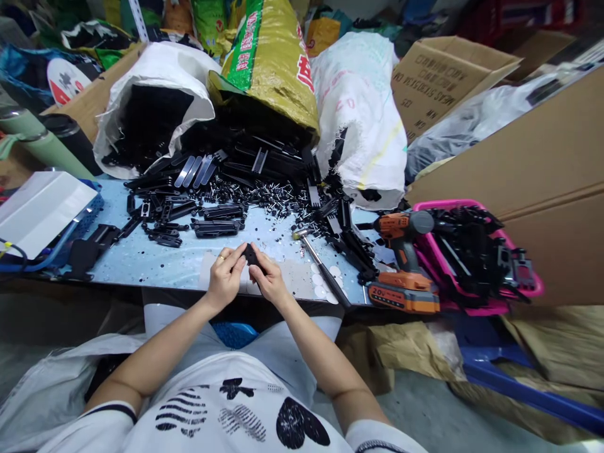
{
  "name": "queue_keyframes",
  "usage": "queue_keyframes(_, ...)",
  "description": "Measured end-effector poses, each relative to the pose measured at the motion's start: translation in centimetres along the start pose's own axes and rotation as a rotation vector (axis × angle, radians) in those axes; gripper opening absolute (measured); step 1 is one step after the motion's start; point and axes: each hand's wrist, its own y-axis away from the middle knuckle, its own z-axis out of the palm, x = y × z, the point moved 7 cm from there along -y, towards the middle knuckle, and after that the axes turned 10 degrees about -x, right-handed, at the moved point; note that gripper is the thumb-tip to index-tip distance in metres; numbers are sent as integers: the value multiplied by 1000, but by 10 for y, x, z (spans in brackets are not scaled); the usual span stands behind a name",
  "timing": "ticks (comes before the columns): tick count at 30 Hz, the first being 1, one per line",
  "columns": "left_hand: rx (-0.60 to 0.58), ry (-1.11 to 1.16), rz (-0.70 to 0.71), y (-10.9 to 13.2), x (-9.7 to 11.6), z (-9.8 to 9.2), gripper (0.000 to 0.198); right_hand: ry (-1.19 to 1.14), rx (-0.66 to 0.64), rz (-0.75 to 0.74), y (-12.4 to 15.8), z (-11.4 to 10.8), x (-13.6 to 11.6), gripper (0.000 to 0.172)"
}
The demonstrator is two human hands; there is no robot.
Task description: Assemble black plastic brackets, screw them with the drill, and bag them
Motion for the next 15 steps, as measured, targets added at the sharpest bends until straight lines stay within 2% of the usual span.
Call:
queue_keyframes(2,-79,-12,-7,1,-7,8,37,93,-24,16,1,5,1,55)
queue_keyframes(4,-85,-41,-105,7,-22,15,39,222,-122,47,-2,6,2,53)
queue_keyframes(6,-56,-103,-224,17,-36,20,44,398,-197,105,-7,-10,7,50)
queue_keyframes(7,-59,-152,-259,22,-41,22,47,497,-183,149,-10,-28,11,49)
queue_keyframes(9,-143,-280,-228,24,-43,28,55,713,-19,286,-14,-86,19,47)
queue_keyframes(11,-361,-402,-60,19,-37,40,58,958,166,499,-10,-152,28,44)
queue_keyframes(13,-607,-482,138,15,-28,52,51,1155,169,734,-1,-204,41,36)
queue_keyframes(15,-736,-544,240,9,-24,56,44,1219,116,861,10,-235,53,27)
